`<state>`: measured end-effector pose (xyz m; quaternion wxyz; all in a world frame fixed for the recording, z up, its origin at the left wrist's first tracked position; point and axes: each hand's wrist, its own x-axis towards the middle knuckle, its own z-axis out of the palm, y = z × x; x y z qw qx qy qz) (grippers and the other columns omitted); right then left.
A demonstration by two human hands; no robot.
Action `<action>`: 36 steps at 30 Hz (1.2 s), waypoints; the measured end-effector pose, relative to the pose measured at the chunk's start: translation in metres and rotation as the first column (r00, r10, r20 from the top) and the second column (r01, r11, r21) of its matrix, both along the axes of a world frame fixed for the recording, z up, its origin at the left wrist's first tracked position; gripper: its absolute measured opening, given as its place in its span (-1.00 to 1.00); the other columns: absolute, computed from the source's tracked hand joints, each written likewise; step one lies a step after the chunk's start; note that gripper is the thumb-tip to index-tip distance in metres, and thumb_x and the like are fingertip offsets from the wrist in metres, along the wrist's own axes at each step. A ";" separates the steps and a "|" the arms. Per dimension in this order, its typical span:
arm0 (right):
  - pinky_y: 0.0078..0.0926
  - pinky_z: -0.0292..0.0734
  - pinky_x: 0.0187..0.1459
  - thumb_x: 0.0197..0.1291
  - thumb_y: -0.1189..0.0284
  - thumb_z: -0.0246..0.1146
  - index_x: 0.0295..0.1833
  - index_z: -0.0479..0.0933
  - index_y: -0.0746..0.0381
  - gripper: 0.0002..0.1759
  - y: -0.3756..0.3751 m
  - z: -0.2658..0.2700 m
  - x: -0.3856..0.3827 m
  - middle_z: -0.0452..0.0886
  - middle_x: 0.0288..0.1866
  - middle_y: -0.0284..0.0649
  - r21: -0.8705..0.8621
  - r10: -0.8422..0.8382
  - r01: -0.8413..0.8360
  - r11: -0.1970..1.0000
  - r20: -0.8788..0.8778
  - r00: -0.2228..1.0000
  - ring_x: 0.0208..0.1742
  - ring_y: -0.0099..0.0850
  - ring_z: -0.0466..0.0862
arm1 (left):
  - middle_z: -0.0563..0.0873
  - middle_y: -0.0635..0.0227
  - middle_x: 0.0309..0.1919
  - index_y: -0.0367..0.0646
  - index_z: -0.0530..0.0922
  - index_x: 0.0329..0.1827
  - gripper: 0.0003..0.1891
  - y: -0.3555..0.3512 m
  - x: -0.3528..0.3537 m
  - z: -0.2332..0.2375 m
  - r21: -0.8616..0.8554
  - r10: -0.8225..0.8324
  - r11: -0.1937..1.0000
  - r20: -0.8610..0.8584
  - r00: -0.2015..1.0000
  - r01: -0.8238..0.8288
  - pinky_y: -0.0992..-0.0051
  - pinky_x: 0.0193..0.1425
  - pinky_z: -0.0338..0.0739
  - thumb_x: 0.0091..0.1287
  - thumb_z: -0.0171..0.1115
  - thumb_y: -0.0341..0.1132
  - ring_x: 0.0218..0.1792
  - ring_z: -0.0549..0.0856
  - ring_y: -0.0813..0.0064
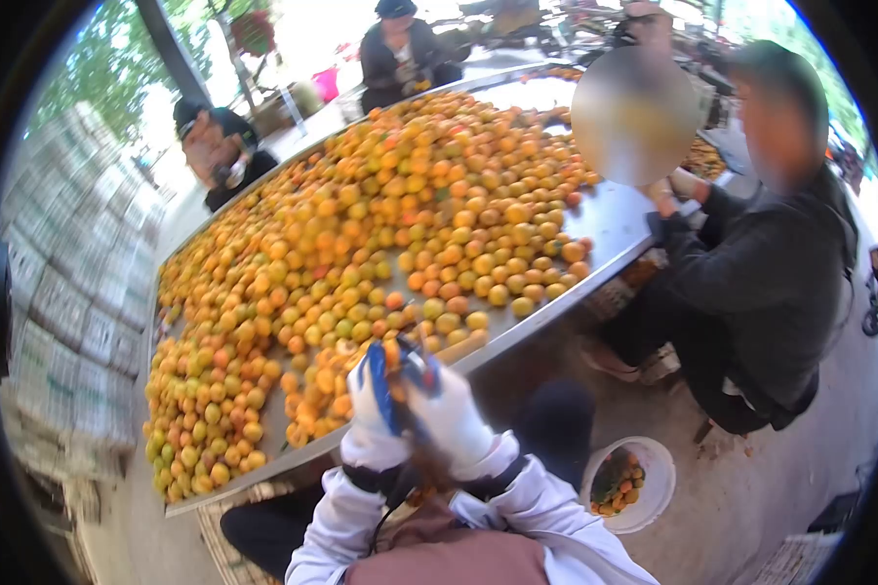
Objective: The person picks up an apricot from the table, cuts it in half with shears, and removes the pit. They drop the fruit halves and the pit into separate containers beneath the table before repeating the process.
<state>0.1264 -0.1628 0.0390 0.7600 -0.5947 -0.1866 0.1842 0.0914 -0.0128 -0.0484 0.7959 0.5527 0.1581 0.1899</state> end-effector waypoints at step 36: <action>-0.14 0.63 -0.22 0.09 0.36 0.45 -0.08 0.58 0.22 -0.68 0.051 -0.003 0.032 0.74 -0.31 -0.06 -0.757 0.494 0.206 0.620 0.581 0.647 -0.26 -0.01 0.75 | 0.81 0.40 -0.32 -0.35 0.74 -0.12 -0.68 0.030 0.000 0.035 0.193 0.215 0.969 -0.350 0.912 -0.155 0.54 -0.24 0.60 0.48 0.32 -0.17 -0.36 0.72 0.63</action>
